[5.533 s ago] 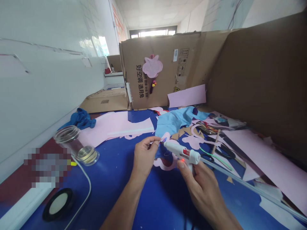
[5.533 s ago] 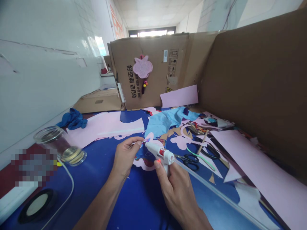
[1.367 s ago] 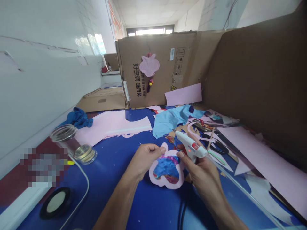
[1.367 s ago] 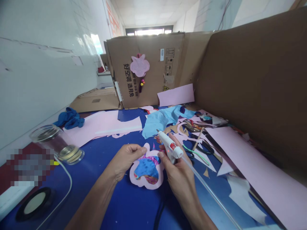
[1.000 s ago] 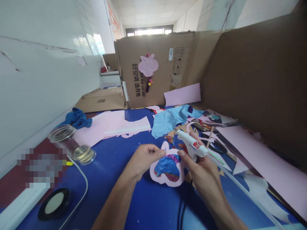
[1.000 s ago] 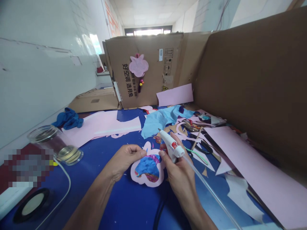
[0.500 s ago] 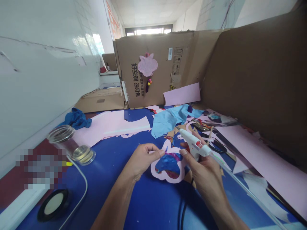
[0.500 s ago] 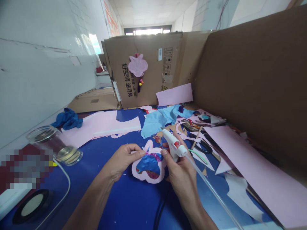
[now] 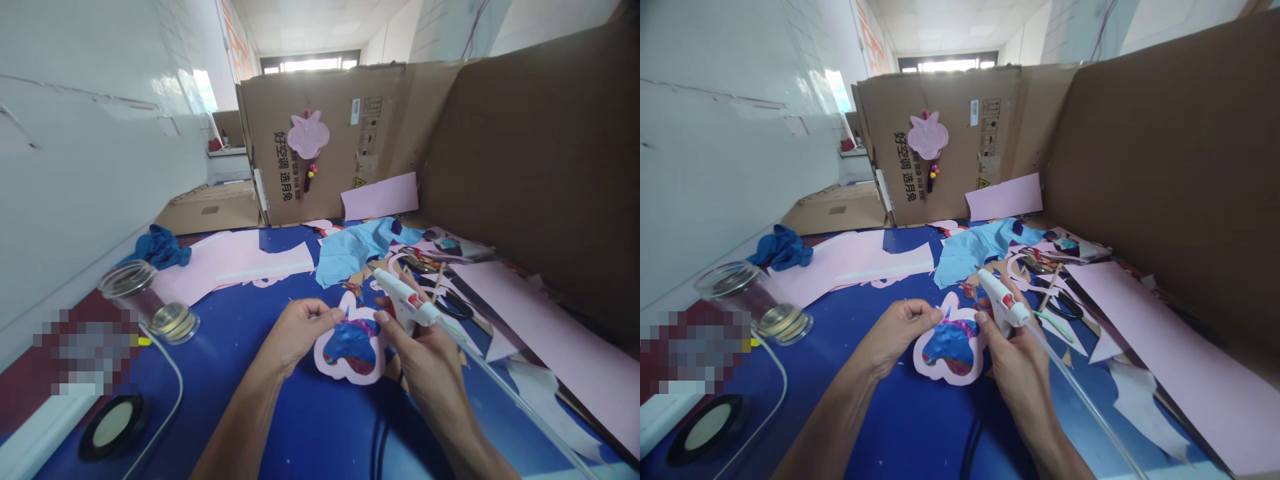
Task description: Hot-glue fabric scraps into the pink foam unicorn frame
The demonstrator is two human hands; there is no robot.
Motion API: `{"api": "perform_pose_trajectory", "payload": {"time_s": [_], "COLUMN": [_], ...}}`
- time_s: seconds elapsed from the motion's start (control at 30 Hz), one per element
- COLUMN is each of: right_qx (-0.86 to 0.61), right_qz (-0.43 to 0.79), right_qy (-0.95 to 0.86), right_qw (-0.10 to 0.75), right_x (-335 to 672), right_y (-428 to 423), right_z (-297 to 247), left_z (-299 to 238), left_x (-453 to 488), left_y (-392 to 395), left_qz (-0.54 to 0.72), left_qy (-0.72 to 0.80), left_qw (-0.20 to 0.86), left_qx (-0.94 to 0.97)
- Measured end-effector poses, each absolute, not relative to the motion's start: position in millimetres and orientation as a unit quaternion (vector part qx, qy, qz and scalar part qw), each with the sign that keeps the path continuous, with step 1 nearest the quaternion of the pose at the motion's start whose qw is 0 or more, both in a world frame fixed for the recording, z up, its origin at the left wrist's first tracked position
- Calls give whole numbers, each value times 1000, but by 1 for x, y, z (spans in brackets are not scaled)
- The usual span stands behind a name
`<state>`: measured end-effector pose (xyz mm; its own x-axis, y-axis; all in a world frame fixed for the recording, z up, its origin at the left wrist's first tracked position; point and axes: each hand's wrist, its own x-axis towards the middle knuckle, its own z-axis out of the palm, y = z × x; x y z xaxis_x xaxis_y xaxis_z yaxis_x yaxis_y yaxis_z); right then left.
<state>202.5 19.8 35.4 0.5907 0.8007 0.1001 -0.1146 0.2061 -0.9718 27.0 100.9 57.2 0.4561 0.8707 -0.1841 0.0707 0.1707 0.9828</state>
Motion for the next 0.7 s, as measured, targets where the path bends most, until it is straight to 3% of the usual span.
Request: {"api": "perform_pose_trajectory", "payload": {"time_s": [0.7], "right_qx": [-550], "right_qz": [332], "right_qy": [-312], "right_qw": [700], "right_x": [200], "right_y": [19], "right_z": [40], "left_z": [61], "left_x": [27], "left_y": [98], "left_qz": [302], "left_qy": [410], "left_qw": [626], "left_qx": [590]}}
